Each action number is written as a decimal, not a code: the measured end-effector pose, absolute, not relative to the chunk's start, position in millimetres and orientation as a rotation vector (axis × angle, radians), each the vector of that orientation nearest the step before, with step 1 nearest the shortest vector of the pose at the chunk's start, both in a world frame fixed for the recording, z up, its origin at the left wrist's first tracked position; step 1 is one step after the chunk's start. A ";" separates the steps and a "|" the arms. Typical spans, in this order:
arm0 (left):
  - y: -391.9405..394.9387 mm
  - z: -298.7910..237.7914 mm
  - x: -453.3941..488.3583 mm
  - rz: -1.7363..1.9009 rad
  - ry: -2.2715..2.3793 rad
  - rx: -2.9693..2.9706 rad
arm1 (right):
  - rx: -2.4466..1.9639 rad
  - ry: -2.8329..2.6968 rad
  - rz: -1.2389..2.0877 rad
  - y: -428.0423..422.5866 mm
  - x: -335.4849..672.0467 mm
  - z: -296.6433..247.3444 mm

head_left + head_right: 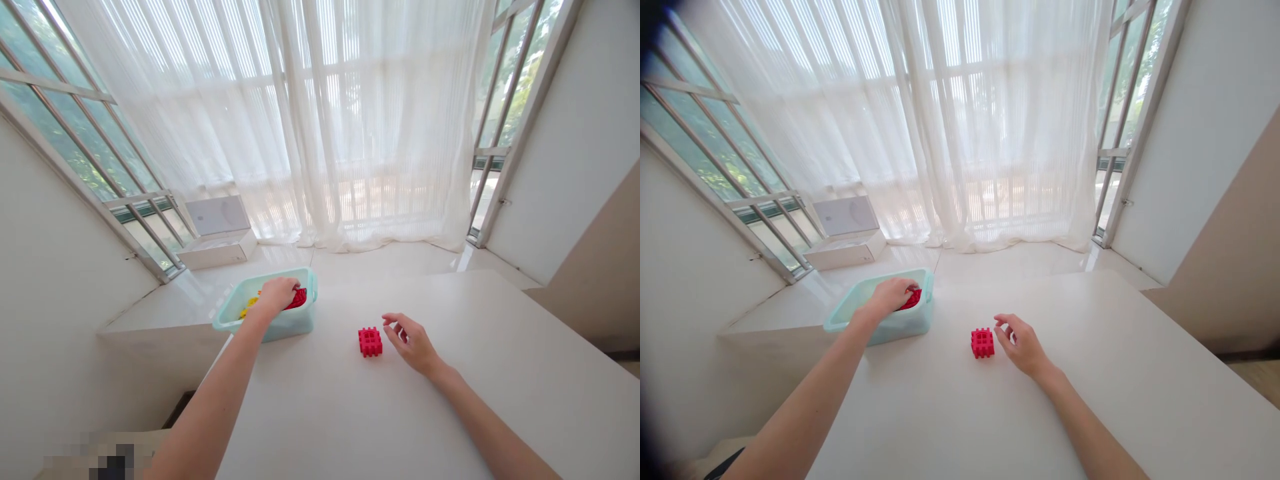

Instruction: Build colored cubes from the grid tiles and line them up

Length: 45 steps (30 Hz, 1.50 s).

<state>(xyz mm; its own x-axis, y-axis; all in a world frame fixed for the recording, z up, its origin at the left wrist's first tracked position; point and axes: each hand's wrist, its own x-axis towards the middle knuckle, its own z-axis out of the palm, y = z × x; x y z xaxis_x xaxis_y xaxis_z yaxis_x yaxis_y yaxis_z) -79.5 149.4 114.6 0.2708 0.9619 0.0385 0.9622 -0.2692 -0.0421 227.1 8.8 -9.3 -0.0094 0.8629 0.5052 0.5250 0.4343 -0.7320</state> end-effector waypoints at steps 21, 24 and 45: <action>17.7 32.7 12.0 -1.221 -0.730 -2.548 | -1.125 -1.580 0.909 -7.0 212.6 8.6; 11.3 24.3 14.7 -1.232 -0.647 -2.664 | -1.098 -1.507 1.055 -7.3 208.4 12.3; 17.8 10.6 14.6 -1.482 -1.070 -2.925 | -1.161 -1.234 1.118 -5.5 217.2 20.4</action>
<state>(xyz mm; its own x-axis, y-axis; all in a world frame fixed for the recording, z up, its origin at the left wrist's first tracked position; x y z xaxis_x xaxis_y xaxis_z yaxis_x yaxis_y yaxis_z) 14.6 17.8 10.6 0.4515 0.6441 0.6175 0.3836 -0.7650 0.5174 217.2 -5.5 20.4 0.0288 0.9955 0.0906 0.0084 0.0904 -0.9959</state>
